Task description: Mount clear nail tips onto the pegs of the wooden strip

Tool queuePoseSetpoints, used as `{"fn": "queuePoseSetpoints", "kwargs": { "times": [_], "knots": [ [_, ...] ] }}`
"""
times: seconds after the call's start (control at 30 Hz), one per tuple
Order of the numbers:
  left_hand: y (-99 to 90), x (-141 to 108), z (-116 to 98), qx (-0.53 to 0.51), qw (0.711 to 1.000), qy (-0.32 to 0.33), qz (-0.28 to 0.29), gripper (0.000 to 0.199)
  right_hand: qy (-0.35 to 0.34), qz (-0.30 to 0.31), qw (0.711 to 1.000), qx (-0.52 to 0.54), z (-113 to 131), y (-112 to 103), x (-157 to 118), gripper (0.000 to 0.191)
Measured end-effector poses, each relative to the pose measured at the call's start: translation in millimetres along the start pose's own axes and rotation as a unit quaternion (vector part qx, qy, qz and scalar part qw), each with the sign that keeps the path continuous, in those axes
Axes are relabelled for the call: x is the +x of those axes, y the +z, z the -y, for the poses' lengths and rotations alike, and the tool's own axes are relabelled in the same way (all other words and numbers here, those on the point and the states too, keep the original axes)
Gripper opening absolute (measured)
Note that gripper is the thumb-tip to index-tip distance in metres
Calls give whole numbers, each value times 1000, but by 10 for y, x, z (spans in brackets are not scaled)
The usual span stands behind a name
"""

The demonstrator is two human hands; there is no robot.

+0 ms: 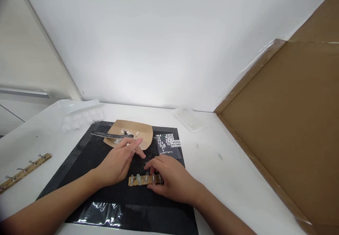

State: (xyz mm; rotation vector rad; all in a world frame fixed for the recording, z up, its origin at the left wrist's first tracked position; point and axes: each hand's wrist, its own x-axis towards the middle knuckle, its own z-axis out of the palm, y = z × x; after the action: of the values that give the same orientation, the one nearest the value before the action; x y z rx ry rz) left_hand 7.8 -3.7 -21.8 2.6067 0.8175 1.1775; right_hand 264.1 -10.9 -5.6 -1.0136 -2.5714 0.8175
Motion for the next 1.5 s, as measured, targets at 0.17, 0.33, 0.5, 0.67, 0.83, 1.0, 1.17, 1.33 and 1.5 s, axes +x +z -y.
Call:
{"fn": "queuePoseSetpoints", "kwargs": {
  "times": [0.17,0.33,0.5,0.67,0.83,1.0,1.17,1.33,1.5],
  "knots": [
    [-24,25,-53,2,1000,-21,12,73,3,-3,1000,2,15,6,0,46],
    [-56,31,-84,3,999,-20,34,70,-1,-9,1000,-5,24,-4,1,42],
    [-69,28,-71,10,999,-31,20,68,-5,-7,1000,-6,13,-3,1,42],
    [-107,12,-18,21,997,-72,-35,68,-1,-2,1000,-1,11,2,-1,44],
    [-148,43,-14,39,995,-77,-46,52,4,1,1000,-2,23,-7,-4,43],
    [-125,94,-86,42,999,23,3,16,-2,7,1000,-12,12,-9,11,40],
    [-70,85,-81,30,994,100,43,14,-8,18,1000,-17,8,-13,31,37],
    [-74,23,-34,41,988,132,73,20,-9,20,999,-26,20,-32,39,38],
    [-82,2,-37,40,986,129,101,28,-7,24,998,-54,8,-29,41,33]
  ]
}}
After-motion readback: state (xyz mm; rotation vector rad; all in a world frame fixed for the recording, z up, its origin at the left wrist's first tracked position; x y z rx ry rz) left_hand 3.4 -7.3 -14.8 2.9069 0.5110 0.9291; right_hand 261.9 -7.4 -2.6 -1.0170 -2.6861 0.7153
